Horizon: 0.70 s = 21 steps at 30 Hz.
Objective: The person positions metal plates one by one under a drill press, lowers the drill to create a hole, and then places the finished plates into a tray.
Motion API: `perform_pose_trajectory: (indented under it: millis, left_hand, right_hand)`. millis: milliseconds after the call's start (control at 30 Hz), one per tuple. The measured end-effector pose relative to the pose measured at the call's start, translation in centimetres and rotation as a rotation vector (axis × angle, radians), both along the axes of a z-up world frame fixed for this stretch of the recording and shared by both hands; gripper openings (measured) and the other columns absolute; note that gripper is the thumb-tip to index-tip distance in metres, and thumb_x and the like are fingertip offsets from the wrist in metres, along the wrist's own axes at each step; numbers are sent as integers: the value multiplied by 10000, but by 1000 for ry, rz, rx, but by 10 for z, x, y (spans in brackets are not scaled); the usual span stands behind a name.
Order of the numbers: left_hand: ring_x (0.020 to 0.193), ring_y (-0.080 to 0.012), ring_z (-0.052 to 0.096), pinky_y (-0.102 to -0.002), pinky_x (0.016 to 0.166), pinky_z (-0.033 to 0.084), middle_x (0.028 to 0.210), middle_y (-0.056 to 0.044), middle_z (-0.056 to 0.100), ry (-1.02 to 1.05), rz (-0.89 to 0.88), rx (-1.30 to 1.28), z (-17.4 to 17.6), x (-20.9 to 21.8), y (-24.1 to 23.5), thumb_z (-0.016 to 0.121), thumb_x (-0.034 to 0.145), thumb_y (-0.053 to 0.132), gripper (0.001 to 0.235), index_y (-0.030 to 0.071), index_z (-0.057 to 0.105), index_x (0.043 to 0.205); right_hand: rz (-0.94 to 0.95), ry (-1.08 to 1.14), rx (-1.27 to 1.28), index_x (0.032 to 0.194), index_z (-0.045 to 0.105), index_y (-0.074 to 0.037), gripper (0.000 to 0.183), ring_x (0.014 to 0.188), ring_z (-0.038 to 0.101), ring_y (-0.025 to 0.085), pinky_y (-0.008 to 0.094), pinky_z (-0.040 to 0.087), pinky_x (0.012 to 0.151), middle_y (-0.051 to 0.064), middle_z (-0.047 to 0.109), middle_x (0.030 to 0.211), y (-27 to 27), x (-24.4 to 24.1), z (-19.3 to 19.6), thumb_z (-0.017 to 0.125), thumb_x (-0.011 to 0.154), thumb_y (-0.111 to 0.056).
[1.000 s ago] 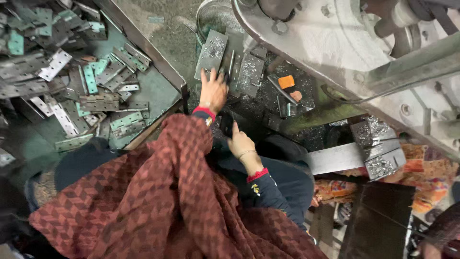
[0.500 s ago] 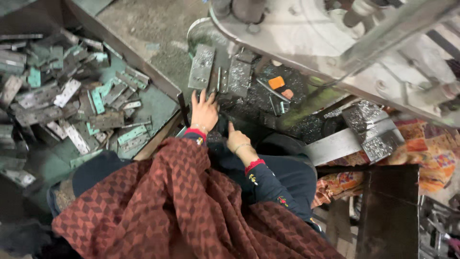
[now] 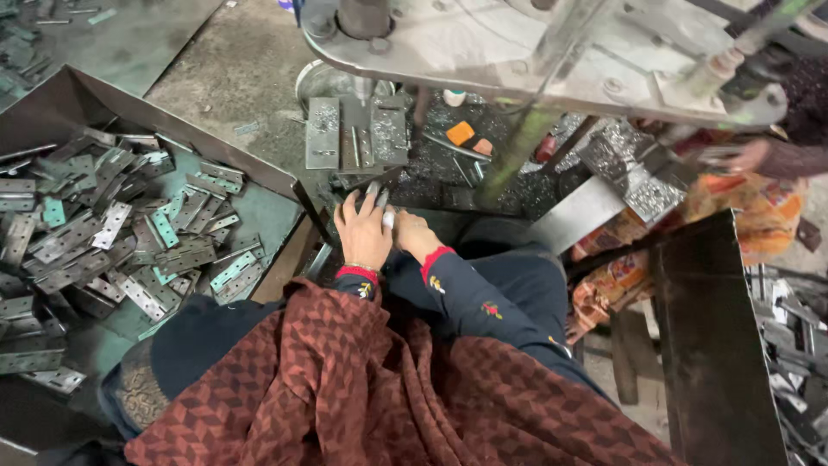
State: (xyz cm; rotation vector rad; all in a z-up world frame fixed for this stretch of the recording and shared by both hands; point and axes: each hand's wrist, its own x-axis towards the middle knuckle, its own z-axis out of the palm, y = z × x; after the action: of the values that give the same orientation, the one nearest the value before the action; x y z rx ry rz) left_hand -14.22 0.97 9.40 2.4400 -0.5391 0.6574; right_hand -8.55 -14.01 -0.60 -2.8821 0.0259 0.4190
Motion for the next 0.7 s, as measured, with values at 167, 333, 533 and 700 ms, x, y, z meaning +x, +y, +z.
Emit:
perform_pose_trajectory:
  millis: [167,333,533,700]
  left_hand:
    - [1363,-393,444,-624,1147,307,1439,-80,606,-56,-73,-16,23,-9,-6,674,850,170,251,35,752,1046]
    - [1356,-387,446,-627,1150,302,1427,-73,603,-89,-73,-24,30,-10,1,677,847,176,270,38,761,1064]
    - [1364,-396,447,-617,1152,308,1390,-83,618,-63,-81,34,39,-2,7,682,814,151,243,27,751,1011]
    - [1330,-415,442,-613,1146,304,1393,-97,623,-123,-93,60,57,18,16,689,799,152,263,16,746,1017]
  right_hand:
    - [5,87,96,1309,640,-160,481,1167,696,359,464,580,941,154,722,1260,-11,24,-25,667,884,-385]
    - [25,66,78,1376,558,-154,559,1190,653,370,473,559,949,163,661,1311,-3,20,-6,672,878,-381]
    - [-32,116,61,1426,530,-146,585,1208,669,358,464,560,983,178,685,1315,6,12,10,640,904,-387]
    - [-88,109,84,1468,465,-106,499,1186,651,431,502,528,997,246,645,1331,12,10,18,520,1006,-288]
